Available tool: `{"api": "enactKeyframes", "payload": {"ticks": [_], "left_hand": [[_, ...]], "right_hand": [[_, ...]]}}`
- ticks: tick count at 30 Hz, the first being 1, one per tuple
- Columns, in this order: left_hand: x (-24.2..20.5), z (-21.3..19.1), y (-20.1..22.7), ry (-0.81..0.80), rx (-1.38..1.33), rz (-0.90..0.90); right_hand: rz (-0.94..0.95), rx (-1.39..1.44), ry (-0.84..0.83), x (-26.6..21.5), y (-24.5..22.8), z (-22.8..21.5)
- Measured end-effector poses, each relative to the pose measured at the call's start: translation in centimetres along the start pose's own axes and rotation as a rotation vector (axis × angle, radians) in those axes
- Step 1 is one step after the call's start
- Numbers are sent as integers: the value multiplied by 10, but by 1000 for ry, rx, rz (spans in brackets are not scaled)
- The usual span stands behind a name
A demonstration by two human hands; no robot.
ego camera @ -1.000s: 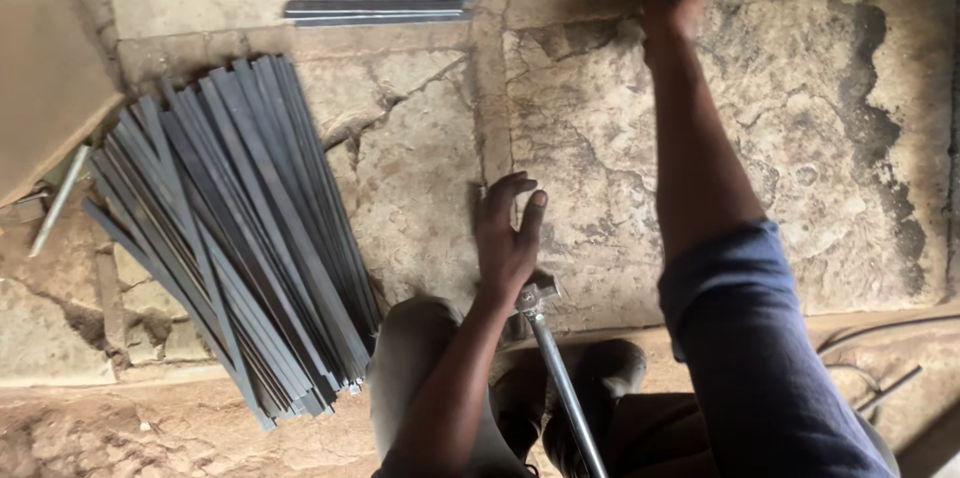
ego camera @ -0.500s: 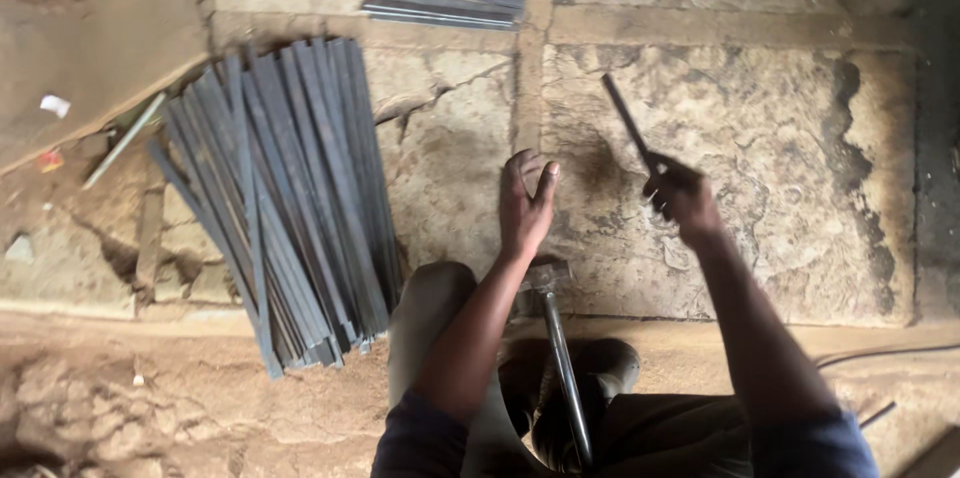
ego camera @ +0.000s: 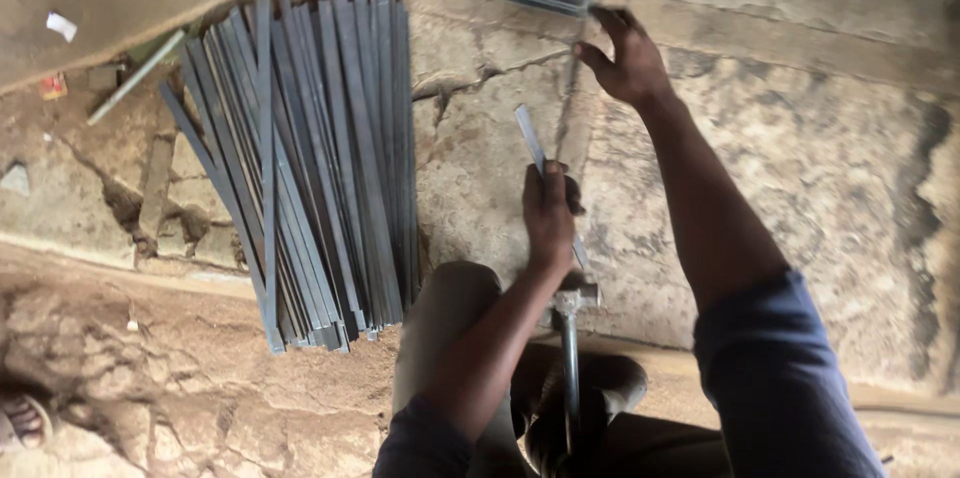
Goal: The person sits on the floor and uses a hammer and a metal punch to mark or indent a stack of metal rods. They repeatedly align the rods, position the punch, and strike it with the hammer, occasionally adjusting the stack or adding more rods.
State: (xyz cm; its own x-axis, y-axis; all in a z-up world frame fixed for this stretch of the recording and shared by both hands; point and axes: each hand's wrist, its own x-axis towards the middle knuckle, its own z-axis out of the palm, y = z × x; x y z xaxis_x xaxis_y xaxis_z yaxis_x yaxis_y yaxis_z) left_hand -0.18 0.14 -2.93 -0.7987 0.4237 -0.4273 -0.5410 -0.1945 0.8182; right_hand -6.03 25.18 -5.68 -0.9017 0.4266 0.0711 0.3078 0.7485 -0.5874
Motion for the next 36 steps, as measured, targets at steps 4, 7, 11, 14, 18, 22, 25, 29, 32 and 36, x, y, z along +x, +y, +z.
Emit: {"api": "enactKeyframes", "payload": {"ticks": [4,7,11,14,18,22,25,29,32,36], "left_hand": [[-1,6,15,47,-86,-67],[0,7,16,26,-106,-39],[-9,9,18,-28,-89,-12],[-13,8,23,-31,-18,6],[-14,6,28,-22,-63,-26],[-14,4,27,-23,-100,-41],[-13,3,25,-26,-111,-15],[-12,3,23,-15,-83,-33],[-12,4,23,-22,-101,-53],[-10,4,22,-18,-121,-78]], "right_hand": [[-74,-272,-30,73,41,63],[-48,-415,-65,93,47,85],[122,-460,-92,92,26,75],[203,-470,-144,93,21,72],[233,-527,-184,100,32,76],[313,-516,-236,96,22,78],[360,-457,-257,90,19,82],[221,-496,-109,97,32,80],[302,-425,-176,101,25,72],[298,-436,-201,95,16,71]]}}
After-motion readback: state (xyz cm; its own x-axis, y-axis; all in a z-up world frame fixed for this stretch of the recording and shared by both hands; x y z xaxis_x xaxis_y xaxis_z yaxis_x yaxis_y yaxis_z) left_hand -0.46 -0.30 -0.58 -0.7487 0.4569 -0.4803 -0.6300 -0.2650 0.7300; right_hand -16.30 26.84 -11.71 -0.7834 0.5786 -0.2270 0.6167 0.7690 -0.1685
